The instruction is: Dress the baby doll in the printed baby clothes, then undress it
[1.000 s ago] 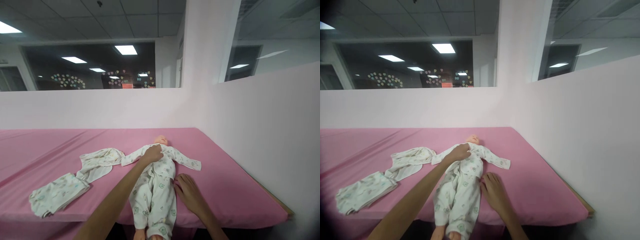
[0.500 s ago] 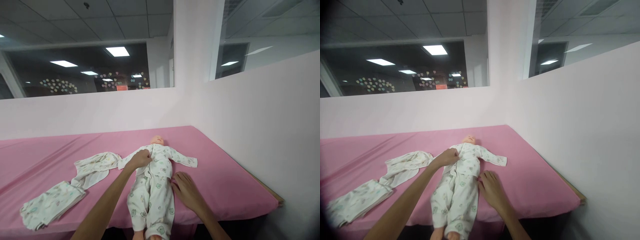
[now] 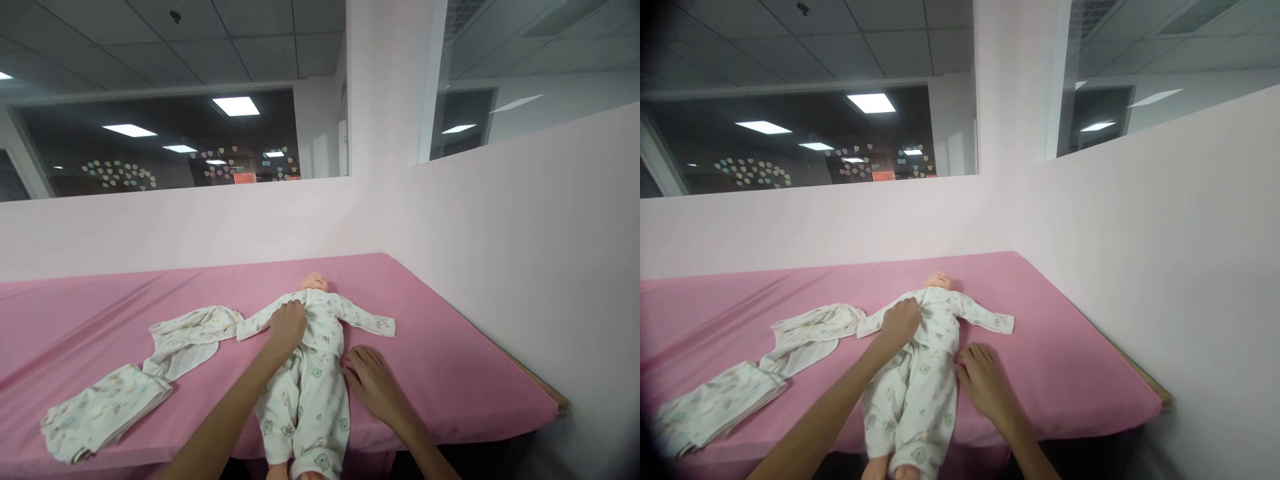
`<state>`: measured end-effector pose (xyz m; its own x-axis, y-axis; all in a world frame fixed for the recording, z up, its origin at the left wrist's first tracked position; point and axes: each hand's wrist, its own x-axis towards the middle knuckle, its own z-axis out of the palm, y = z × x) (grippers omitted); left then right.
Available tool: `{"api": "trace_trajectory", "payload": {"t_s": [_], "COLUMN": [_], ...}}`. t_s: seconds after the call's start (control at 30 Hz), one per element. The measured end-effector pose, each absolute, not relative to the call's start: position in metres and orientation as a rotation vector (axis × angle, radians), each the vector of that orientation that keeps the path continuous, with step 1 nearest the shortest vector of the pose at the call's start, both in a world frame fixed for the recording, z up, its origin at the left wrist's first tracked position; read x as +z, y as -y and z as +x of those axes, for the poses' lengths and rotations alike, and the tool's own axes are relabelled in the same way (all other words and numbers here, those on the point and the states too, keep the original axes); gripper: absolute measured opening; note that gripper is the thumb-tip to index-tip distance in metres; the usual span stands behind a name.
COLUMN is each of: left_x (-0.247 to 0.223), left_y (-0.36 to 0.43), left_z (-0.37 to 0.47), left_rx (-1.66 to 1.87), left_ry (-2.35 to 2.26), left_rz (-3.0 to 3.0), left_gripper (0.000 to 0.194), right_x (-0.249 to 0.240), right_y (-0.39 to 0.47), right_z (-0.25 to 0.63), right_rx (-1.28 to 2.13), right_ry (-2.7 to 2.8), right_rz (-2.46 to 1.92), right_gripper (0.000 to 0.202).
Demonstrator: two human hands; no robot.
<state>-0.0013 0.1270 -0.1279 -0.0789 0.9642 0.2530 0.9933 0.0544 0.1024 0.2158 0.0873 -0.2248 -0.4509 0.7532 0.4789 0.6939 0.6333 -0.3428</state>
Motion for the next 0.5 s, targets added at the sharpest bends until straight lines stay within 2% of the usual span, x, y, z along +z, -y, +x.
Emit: {"api": "trace_trajectory", "payload": {"t_s": [0.2,0.37,0.5], "left_x": [-0.120,-0.113,-0.117], "left_y": [-0.121,-0.117,-0.126], "left_z": [0.001,0.003,-0.008], "left_rx": [-0.491,-0.678,-0.802], "left_ry": [2.046,1.960,2.092], "left_rz": [-2.382,-2.599,-2.355], "left_gripper": [0.013,0.019,0.025], "right_x": [-0.225,-0.225,-0.219], "right_y": [-0.087,-0.088,-0.099], "right_z": [0.214,0.215,0.206], "right_rx": [0.138,0.208,0.437], "right_ry": [2.257,2.184,1.862], "right_rz": [-1.113,-1.069,-1.067], "right_gripper": [0.014,0.016,0.023]}}
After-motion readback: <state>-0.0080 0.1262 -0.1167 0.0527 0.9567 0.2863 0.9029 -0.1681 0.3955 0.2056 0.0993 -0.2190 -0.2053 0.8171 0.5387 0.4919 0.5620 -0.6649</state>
